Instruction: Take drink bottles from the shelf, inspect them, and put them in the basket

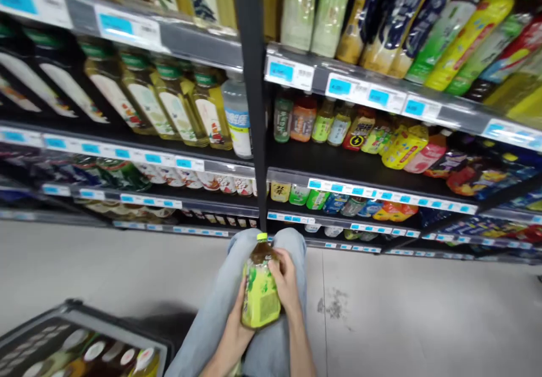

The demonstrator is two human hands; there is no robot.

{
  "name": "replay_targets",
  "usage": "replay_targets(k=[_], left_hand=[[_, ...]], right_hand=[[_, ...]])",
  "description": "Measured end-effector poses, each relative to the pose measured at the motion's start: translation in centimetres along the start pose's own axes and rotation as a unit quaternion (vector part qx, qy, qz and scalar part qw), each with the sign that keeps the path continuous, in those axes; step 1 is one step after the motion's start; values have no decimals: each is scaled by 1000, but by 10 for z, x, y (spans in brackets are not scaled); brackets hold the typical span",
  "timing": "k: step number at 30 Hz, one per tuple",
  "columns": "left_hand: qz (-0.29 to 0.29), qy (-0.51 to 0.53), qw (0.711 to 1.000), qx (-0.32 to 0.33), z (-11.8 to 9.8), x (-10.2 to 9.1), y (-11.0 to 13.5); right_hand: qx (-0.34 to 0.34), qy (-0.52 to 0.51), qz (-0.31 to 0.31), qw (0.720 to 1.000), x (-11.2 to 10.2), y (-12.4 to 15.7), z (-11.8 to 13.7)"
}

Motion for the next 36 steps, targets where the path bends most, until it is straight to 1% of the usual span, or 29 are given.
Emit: replay_targets(k=[2, 5, 7, 8, 9, 12, 14, 16, 18, 20, 21, 22, 24, 26, 27, 29, 31, 32, 34, 36], left_hand=[[5, 29, 1000, 5, -16, 5, 3], [37, 31, 998, 27, -45, 16, 9], [44, 35, 997, 61, -57, 21, 10], [49, 32, 995, 75, -59, 23, 10], [45, 28, 996, 74, -57, 24, 10], [35, 11, 996, 82, -53, 25, 13], [47, -9, 994, 99, -60, 25, 17], [81, -27, 989, 122, -73, 21, 25], [126, -37, 980, 152, -91, 11, 34], [154, -48, 968, 192, -112, -7, 42], [149, -55, 964, 214, -124, -20, 44], [133, -63, 961, 234, -135, -34, 42], [78, -76, 961, 255, -154, -63, 31], [44, -93, 968, 231, -165, -85, 8], [47, -104, 971, 211, -167, -91, -5], [95, -139, 969, 180, -170, -90, -29], [131, -175, 960, 174, -173, -86, -45], [133, -187, 957, 176, -174, -85, -51], [116, -200, 958, 172, -174, -88, -57], [104, -201, 962, 151, -169, -90, -58]], right_hand=[[20, 56, 32, 998, -9, 12, 1], [84, 148, 37, 985, -30, 32, -8], [97, 176, 32, 979, -39, 39, -12], [106, 182, 31, 977, -41, 42, -16], [111, 185, 35, 976, -40, 44, -19], [105, 160, 33, 981, -37, 51, -25], [92, 133, 20, 987, -38, 56, -28], [78, 113, 10, 990, -43, 60, -31], [60, 96, 14, 993, -48, 64, -33], [33, 80, 31, 996, -51, 67, -31], [19, 78, 39, 996, -51, 68, -29], [6, 82, 47, 995, -51, 69, -27], [-12, 112, 71, 991, -46, 70, -24], [-29, 159, 119, 980, -32, 72, -21], [-41, 183, 149, 971, -22, 74, -19], [-65, 221, 202, 952, -4, 78, -17], [-72, 238, 224, 942, 7, 80, -16], [-68, 239, 225, 942, 9, 79, -16], [-53, 236, 225, 944, 11, 79, -17], [-45, 235, 229, 943, 12, 80, -17]])
Point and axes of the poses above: each hand's wrist, its own y-axis away from the middle knuckle, its own x-axis out of the palm, z = x × y, the point moved 9 cm from there along -y, towards the middle knuckle
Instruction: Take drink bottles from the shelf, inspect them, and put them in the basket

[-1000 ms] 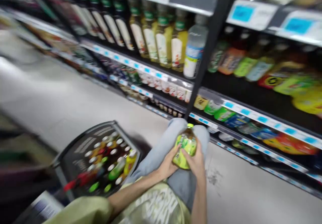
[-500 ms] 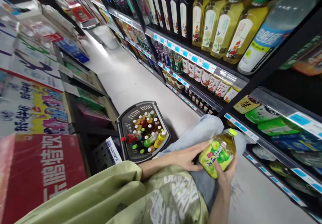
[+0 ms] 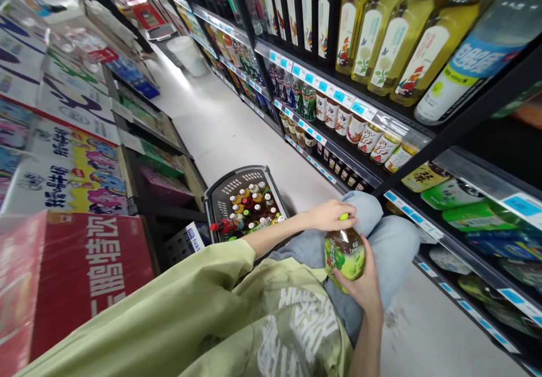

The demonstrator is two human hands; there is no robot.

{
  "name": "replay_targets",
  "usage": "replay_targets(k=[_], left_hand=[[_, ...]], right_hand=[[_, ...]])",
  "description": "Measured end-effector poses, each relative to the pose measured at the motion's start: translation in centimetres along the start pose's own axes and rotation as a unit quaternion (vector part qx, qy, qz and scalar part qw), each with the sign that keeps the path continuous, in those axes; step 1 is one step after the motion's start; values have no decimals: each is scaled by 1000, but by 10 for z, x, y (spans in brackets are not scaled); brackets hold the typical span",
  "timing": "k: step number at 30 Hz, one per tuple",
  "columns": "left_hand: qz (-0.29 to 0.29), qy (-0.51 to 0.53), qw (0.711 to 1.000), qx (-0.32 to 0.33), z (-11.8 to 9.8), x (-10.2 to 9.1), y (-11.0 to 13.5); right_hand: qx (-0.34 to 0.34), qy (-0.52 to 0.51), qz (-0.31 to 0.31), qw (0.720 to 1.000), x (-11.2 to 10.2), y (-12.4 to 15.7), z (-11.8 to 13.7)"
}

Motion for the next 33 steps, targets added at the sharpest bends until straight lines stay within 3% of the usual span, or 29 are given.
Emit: replay_targets(k=[5, 8, 14, 17, 21, 27, 33], left_hand=[[1, 68, 995, -66, 14, 3, 9], [-14, 134, 986, -102, 26, 3, 15], [-72, 298, 937, -167, 71, 0, 40], [-126, 309, 921, -201, 96, -7, 54], [-213, 320, 889, -250, 123, -21, 78], [-338, 302, 836, -308, 144, -62, 136], [-410, 212, 818, -344, 128, -130, 195]], right_hand=[[29, -18, 9, 999, -1, 3, -4], [70, -128, 4, 989, -5, 2, -16], [86, -382, -159, 906, -38, -2, -38], [117, -432, -231, 864, -51, 3, -47], [135, -466, -251, 837, -54, 5, -50], [129, -465, -241, 842, -56, 3, -50], [151, -492, -245, 822, -55, 2, -53]])
Point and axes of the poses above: each hand's wrist, its own y-axis away from the middle knuckle, its own x-axis out of the palm, z = x × y, the point moved 9 cm from there along -y, towards the middle knuckle
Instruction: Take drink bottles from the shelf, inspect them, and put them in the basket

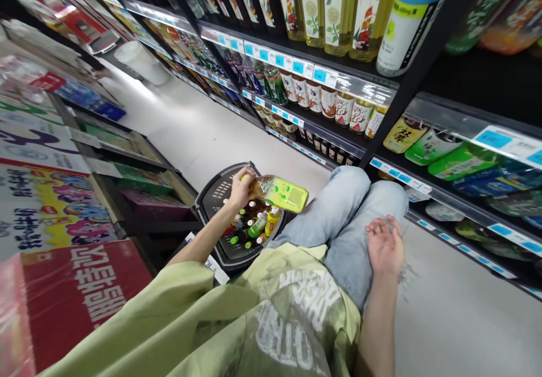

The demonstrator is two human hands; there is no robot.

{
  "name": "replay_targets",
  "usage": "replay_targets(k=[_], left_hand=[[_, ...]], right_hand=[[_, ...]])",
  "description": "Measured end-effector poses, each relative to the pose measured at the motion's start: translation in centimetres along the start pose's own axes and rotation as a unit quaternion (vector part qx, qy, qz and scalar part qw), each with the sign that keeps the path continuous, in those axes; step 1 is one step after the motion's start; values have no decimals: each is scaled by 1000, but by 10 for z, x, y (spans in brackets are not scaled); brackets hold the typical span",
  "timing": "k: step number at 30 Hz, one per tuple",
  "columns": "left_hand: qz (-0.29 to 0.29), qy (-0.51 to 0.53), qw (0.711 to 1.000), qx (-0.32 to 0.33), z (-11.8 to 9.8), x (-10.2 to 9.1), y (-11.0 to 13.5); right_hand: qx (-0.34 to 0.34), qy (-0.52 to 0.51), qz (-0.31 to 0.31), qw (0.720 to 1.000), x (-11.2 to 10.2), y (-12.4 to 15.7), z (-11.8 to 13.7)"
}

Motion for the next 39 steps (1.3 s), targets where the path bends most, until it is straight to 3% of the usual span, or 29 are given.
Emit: replay_targets(k=[2, 4, 7, 12, 17, 24, 30, 39], left_hand=[[-36, -95, 994, 34, -16, -26, 6], [-88, -213, 970, 72, -30, -52, 13], [-178, -318, 929, 62, -33, -98, 18], [-257, -393, 883, 13, -15, -180, 8], [-300, -419, 855, -59, 29, -245, -6], [-292, -426, 846, -133, 101, -282, -18], [-292, -430, 832, -193, 144, -308, -21], [-321, -416, 812, -253, 190, -315, -12]], right_hand=[[5, -2, 0, 1000, 1, 0, -1], [3, 2, 1, 1000, 1, 0, -1], [-5, 7, -6, 1000, 0, 0, 1], [6, 6, -15, 1000, 0, -1, 2], [5, 9, -19, 1000, 4, -4, 1], [10, -7, -48, 999, 7, -1, 1], [11, -21, -81, 996, 6, 4, 4], [3, -58, -91, 994, 8, 5, 3]])
Point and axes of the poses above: each hand's wrist, its own y-axis away from the middle knuckle, its own x-axis out of the palm, z = x × y, the point moved 9 cm from there along -y, towards the middle knuckle
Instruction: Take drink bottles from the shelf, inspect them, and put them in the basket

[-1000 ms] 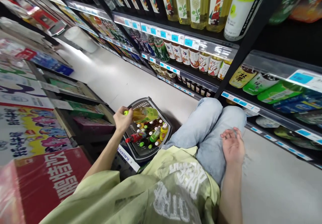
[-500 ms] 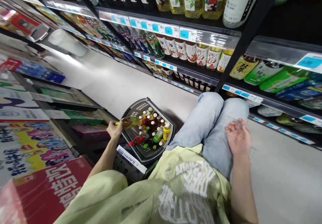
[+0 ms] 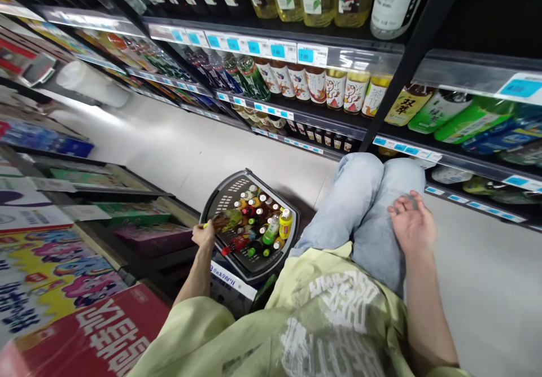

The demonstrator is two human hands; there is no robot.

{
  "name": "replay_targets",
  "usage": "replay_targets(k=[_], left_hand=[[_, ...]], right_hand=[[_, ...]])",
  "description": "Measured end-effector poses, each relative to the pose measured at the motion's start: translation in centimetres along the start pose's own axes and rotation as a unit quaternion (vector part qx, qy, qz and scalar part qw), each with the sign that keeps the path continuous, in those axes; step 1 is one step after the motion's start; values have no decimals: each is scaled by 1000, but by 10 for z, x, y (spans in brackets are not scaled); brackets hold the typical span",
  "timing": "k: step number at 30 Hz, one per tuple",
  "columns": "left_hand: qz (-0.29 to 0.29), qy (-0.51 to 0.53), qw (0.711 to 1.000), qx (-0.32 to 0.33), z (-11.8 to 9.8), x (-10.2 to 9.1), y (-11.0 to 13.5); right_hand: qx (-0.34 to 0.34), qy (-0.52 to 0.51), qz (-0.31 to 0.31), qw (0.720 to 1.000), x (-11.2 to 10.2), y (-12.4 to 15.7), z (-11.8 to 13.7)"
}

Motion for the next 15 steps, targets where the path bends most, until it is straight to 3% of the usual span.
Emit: replay_targets(k=[7, 15], left_hand=[[-14, 10, 999, -27, 7, 5, -9], [-8, 16, 1000, -12, 3, 11, -12]], right_hand=[[-9, -4, 2, 1000, -6, -5, -1], [-11, -12, 15, 1000, -7, -10, -2]])
Point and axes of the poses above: each hand's wrist, its own y-axis away from the middle knuckle, its own x-axis out of the palm, z = x × y, the point moved 9 cm from there along -y, towards the middle knuckle
